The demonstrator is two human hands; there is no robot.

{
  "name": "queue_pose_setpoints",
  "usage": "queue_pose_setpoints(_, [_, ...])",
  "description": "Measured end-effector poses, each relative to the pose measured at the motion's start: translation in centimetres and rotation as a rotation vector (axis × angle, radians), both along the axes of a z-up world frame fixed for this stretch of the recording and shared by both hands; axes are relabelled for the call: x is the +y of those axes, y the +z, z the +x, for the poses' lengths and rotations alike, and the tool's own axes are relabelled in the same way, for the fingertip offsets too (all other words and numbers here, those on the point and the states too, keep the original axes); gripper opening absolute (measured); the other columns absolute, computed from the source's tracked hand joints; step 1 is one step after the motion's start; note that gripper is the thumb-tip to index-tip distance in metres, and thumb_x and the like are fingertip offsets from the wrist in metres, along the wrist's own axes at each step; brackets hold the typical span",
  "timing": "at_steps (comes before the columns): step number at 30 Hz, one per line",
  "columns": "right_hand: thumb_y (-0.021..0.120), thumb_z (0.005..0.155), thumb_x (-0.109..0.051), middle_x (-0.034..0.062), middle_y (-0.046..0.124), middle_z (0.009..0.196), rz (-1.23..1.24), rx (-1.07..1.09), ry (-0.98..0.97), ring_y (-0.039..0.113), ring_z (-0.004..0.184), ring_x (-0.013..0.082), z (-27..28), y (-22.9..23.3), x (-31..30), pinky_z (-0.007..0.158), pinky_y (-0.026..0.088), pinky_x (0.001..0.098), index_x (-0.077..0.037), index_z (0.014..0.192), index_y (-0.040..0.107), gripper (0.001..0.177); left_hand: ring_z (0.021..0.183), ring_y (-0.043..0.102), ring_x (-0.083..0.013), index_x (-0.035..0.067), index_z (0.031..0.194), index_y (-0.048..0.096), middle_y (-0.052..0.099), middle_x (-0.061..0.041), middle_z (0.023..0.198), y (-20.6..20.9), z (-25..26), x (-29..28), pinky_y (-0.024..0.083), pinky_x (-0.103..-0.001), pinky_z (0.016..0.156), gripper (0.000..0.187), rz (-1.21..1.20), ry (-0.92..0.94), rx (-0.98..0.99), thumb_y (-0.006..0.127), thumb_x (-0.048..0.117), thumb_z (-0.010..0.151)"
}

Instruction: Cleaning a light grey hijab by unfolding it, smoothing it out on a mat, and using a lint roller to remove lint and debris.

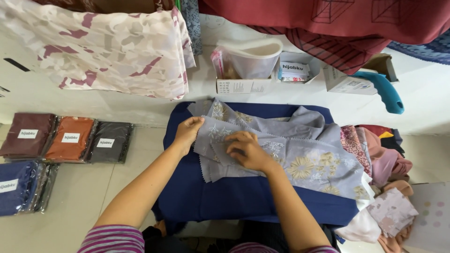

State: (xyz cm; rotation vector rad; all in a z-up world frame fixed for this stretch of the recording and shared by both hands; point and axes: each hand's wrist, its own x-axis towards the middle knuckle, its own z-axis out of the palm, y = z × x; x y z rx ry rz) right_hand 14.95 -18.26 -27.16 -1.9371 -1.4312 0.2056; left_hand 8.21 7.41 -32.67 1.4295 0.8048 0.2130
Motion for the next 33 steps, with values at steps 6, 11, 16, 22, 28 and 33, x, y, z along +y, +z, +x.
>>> queue_pose_setpoints(6, [0.085,0.069,-0.014,0.0005,0.052,0.150,-0.252,-0.079,-0.013,0.036,0.142,0.0318,-0.7,0.0,-0.8,0.113,0.018,0.0499,-0.023,0.095,0.076,0.030,0.097,0.066,-0.0162,0.019,0.112,0.076,0.074,-0.002,0.104,-0.6,0.2,0.3,0.054,-0.035,0.082,0.024,0.026,0.003,0.010,0.071,0.037,0.096])
queue_pose_setpoints(11, [0.084,0.073,-0.022,-0.0032,0.052,0.146,-0.152,-0.223,-0.073,0.038,0.139,0.0273,-1.0,-1.8,-0.1,0.109,0.022,0.0446,-0.024,0.089,0.076,0.017,0.097,0.066,-0.0156,0.019,0.113,0.075,0.074,-0.001,0.103,-0.2,0.0,0.0,0.053,-0.034,0.082,0.023,0.012,0.008,0.003,0.070,0.035,0.097])
queue_pose_setpoints(16, [0.080,0.082,-0.020,-0.0013,0.064,0.133,0.128,-0.195,-0.077,0.049,0.133,0.0254,-1.4,0.3,0.9,0.105,0.029,0.0433,-0.021,0.089,0.077,0.008,0.098,0.068,-0.0174,0.016,0.114,0.075,0.075,-0.004,0.103,1.2,-0.4,-0.8,0.054,-0.036,0.086,0.022,-0.024,0.003,-0.049,0.070,0.030,0.097])
queue_pose_setpoints(22, [0.068,0.100,-0.019,-0.0010,0.075,0.076,0.352,0.125,-0.273,0.076,0.076,0.0205,-0.7,2.2,2.7,0.072,0.058,0.0323,-0.020,0.105,0.074,0.008,0.098,0.068,-0.0161,0.016,0.109,0.076,0.077,-0.003,0.102,3.8,-0.5,-3.7,0.055,-0.035,0.090,0.016,-0.060,-0.089,-0.163,0.071,0.027,0.098])
queue_pose_setpoints(28, [0.070,0.099,-0.014,-0.0005,0.067,0.063,0.437,0.461,-0.359,0.055,0.059,0.0085,0.0,1.9,4.1,0.056,0.045,0.0247,-0.012,0.100,0.075,0.005,0.082,0.071,-0.0105,0.014,0.107,0.077,0.078,-0.002,0.090,6.8,-1.9,-6.8,0.057,-0.023,0.070,0.015,-0.169,-0.043,-0.281,0.074,0.022,0.095])
queue_pose_setpoints(33, [0.074,0.098,-0.021,-0.0008,0.066,0.061,0.458,0.498,-0.409,0.054,0.059,0.0074,-0.6,2.3,4.2,0.058,0.044,0.0240,-0.012,0.092,0.075,0.011,0.076,0.072,-0.0135,0.009,0.107,0.078,0.079,-0.007,0.088,6.8,-1.7,-7.4,0.057,-0.025,0.065,0.019,-0.252,-0.005,-0.317,0.079,0.019,0.090])
